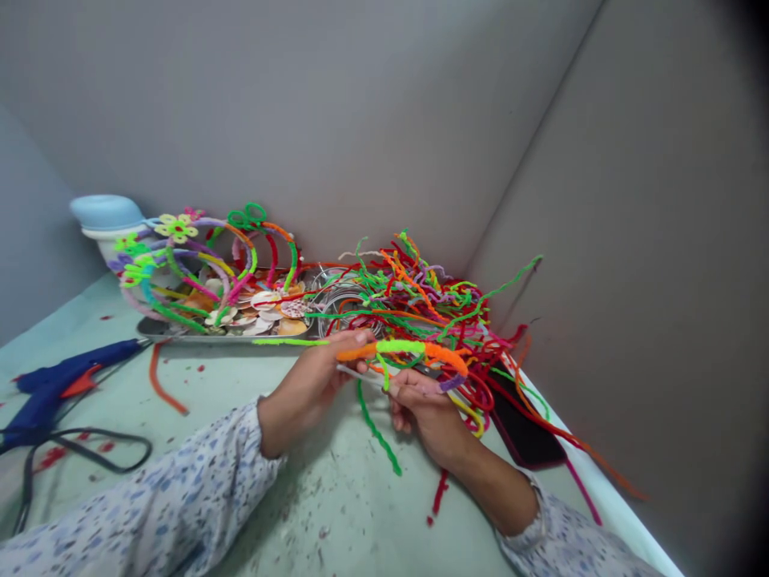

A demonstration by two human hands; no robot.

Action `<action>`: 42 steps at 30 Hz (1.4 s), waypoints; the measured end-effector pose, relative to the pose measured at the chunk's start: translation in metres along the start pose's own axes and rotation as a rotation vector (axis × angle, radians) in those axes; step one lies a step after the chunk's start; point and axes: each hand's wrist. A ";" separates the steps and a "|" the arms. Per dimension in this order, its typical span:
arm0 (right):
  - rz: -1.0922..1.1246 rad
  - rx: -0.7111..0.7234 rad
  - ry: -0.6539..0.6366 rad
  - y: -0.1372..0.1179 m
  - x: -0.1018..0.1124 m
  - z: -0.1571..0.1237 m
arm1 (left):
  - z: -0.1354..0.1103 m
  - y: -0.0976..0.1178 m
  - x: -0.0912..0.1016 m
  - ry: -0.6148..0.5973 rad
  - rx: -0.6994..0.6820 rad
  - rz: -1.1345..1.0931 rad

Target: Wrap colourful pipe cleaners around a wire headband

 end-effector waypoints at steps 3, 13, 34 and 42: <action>0.066 0.001 -0.053 0.002 0.001 -0.001 | 0.004 -0.008 0.004 0.000 0.119 -0.095; 0.197 0.066 0.113 -0.003 0.000 0.003 | -0.007 -0.025 -0.004 -0.091 0.011 0.204; -0.125 0.112 0.106 0.001 -0.005 -0.002 | -0.016 -0.026 -0.017 0.066 -0.227 0.520; -0.155 0.085 0.114 -0.002 -0.009 -0.005 | -0.018 -0.033 -0.014 0.165 -0.156 0.494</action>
Point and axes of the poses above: each hand's wrist, its own z-axis towards the middle knuckle, its own x-axis out of the back of the hand, y = z × x, and after that the axes turned 2 degrees about z, right-handed
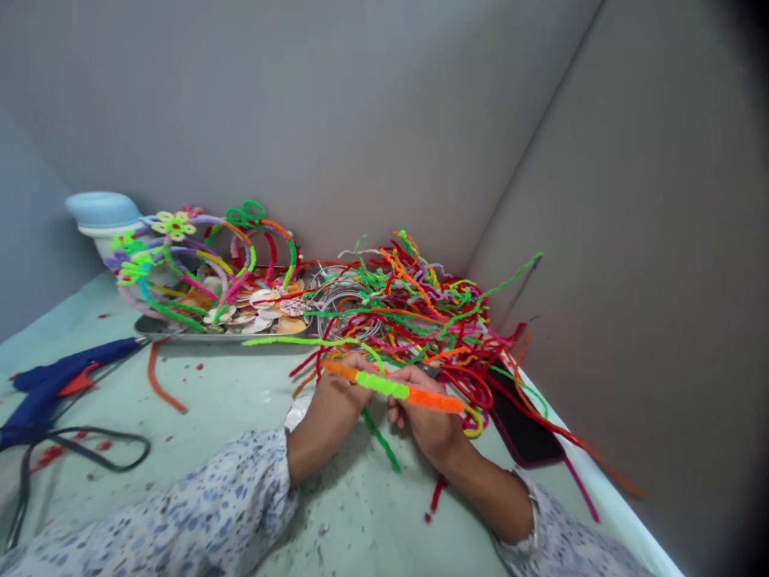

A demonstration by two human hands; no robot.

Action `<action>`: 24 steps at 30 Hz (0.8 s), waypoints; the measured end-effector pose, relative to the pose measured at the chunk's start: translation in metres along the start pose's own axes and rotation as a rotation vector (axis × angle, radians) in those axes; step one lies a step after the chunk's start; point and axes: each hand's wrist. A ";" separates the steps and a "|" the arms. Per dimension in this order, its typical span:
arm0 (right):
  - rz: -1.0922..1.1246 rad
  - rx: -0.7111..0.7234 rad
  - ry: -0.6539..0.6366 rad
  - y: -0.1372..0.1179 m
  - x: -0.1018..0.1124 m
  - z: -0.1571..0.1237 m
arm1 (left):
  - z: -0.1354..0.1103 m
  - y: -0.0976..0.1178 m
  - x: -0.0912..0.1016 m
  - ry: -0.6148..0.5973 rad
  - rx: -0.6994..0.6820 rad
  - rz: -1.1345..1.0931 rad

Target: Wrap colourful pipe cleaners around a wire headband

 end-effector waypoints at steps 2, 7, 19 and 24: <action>0.000 -0.014 0.004 -0.001 0.000 0.000 | 0.000 -0.002 0.000 -0.012 0.007 0.004; -0.018 0.011 -0.012 0.002 0.001 -0.001 | -0.001 -0.002 0.000 0.007 -0.009 -0.018; -0.041 0.039 -0.019 -0.002 -0.002 -0.006 | -0.007 -0.002 0.000 -0.011 0.009 -0.073; -0.043 0.048 -0.026 0.000 -0.001 -0.004 | -0.005 -0.006 0.001 -0.023 0.008 -0.088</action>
Point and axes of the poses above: each hand's wrist, its own z-axis towards the middle knuckle, its own x-axis out of the back of the hand, y = z × x, and after that the axes turned 2 degrees about z, right-handed
